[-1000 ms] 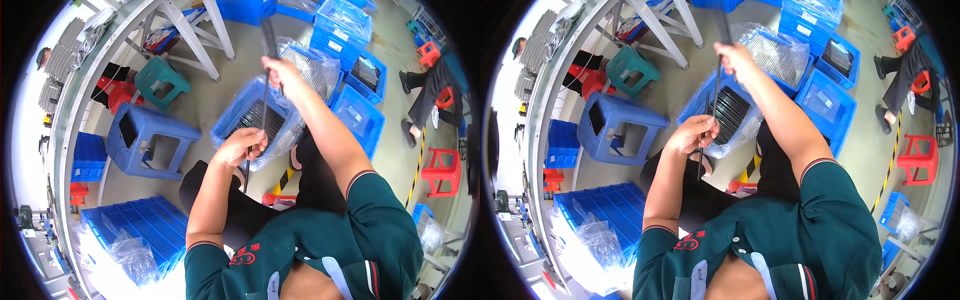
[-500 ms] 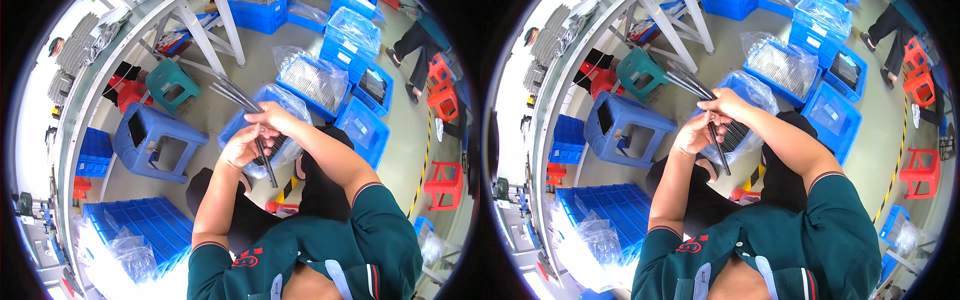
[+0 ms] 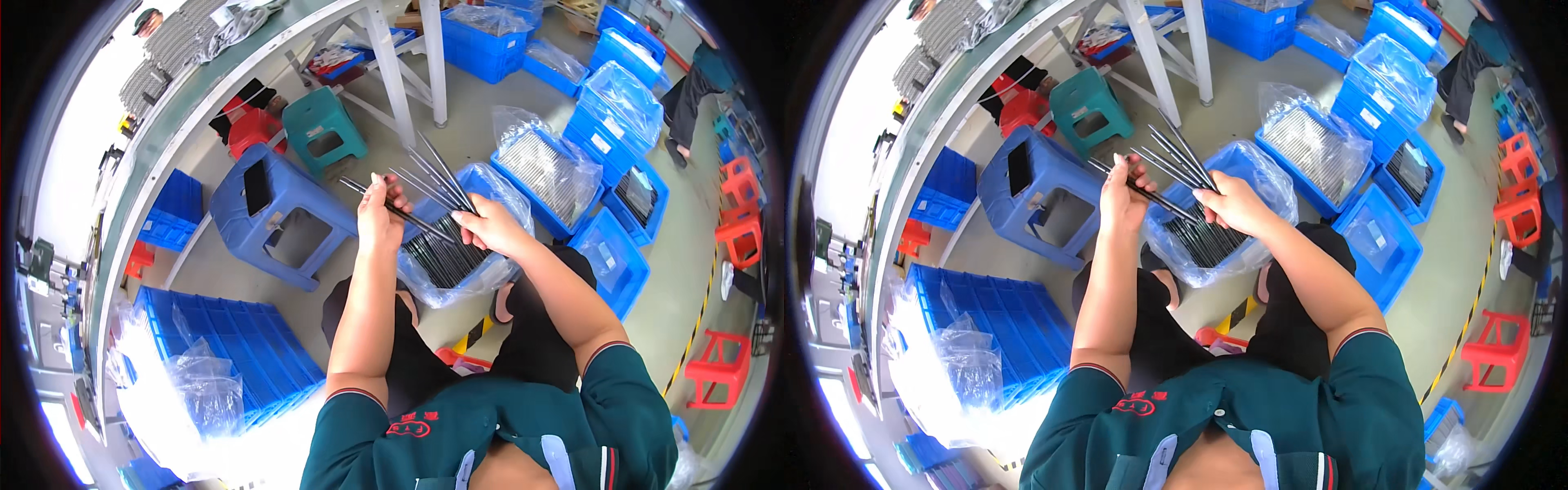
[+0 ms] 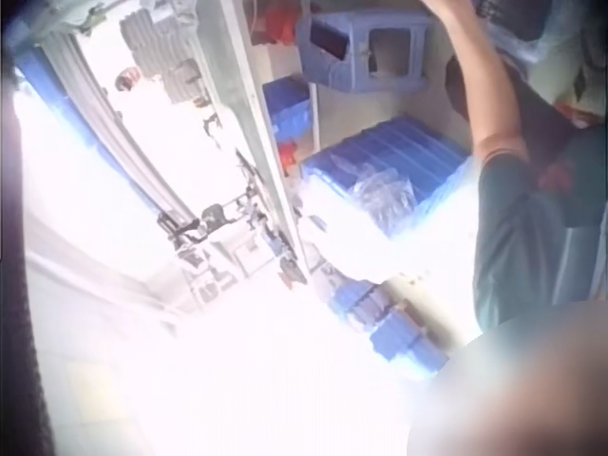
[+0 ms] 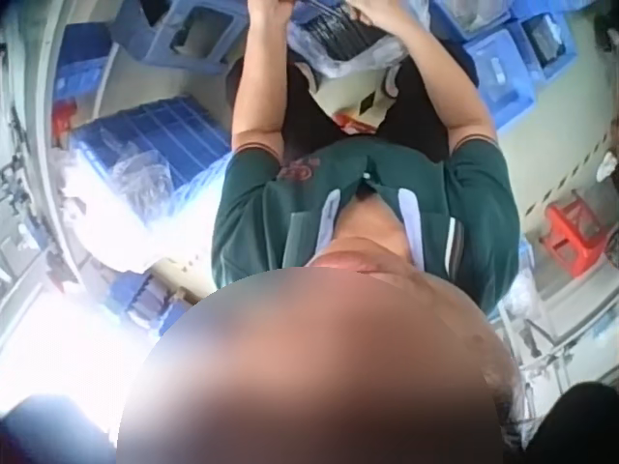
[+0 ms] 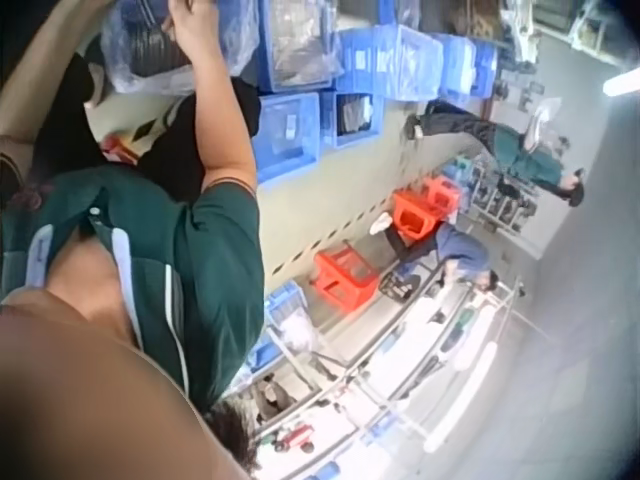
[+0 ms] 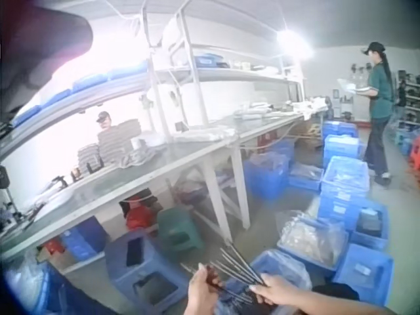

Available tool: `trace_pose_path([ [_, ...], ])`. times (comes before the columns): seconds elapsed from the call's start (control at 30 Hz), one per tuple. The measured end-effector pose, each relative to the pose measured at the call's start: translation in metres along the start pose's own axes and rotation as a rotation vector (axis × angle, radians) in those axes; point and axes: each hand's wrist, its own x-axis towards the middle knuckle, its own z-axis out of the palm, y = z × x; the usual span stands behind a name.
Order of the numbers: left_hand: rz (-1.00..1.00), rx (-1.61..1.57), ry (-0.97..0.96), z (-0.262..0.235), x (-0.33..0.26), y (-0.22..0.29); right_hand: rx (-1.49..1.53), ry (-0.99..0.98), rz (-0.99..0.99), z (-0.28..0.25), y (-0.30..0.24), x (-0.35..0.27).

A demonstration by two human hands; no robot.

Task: Sorting and inspecting thin black rods by hand in a factory setting.

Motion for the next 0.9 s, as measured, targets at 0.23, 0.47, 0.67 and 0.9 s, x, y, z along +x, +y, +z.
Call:
trace_pose_path([
  [0.23, 0.013, -0.084, -0.049, 0.002, 0.003, -0.003, -0.038, -0.008, 0.031, -0.003, -0.003, -0.003],
  [0.47, 0.01, -0.052, -0.101, 0.004, 0.004, -0.009, 0.031, -0.001, 0.046, -0.002, -0.002, -0.003],
  [0.67, 0.008, 0.253, -0.158, 0.017, -0.014, -0.04, 0.319, -0.078, 0.086, -0.001, 0.0, 0.004],
  [0.9, -0.068, 0.262, -0.169, 0.02, -0.024, -0.042, 0.043, 0.256, -0.044, 0.002, 0.007, 0.015],
])
